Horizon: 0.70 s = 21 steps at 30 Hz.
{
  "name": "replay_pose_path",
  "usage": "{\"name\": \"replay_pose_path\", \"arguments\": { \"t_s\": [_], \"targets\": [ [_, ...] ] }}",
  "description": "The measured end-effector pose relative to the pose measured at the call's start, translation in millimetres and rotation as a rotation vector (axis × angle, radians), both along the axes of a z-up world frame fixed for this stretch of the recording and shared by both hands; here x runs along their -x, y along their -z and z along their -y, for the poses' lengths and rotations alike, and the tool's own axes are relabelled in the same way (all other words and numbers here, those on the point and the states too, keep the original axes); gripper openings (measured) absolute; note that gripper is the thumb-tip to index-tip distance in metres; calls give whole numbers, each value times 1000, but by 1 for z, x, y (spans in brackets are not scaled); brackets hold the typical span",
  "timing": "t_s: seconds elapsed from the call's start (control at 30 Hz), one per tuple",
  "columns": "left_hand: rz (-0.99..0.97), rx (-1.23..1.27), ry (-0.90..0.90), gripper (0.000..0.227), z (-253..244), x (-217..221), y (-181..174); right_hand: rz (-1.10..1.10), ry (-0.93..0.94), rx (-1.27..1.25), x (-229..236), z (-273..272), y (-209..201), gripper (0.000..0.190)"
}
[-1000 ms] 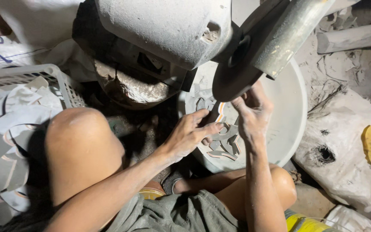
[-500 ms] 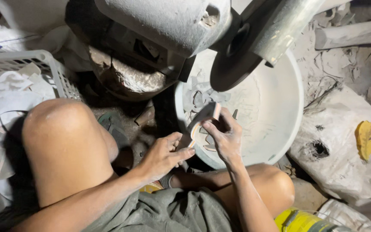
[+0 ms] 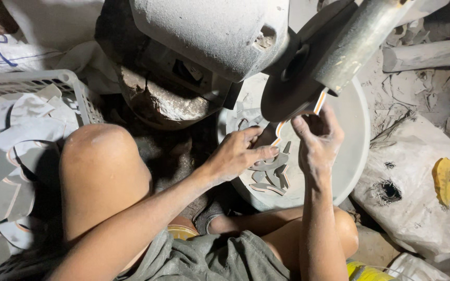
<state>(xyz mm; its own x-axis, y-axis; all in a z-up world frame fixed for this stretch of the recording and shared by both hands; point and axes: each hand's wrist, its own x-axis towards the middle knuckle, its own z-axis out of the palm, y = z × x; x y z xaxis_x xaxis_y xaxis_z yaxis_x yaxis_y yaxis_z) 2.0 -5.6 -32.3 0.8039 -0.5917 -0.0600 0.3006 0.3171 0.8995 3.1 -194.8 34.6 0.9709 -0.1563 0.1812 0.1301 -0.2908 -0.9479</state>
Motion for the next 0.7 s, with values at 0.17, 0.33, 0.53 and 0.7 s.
{"name": "replay_pose_path", "arguments": {
  "t_s": [0.17, 0.33, 0.53, 0.7],
  "targets": [
    [-1, -8, -26, 68, 0, 0, 13, 34, -76, 3, -9, -12, -1, 42],
    [-118, -145, -38, 77, -14, 30, 36, -129, -38, 37, 8, -22, 27, 36],
    [-29, -222, -142, 71, -23, 60, 40, -298, -11, 28, 37, -20, 47, 36],
    [-133, -171, -79, 60, -5, 37, 26, -150, -14, -96, 17, -11, 25, 44]
  ]
}}
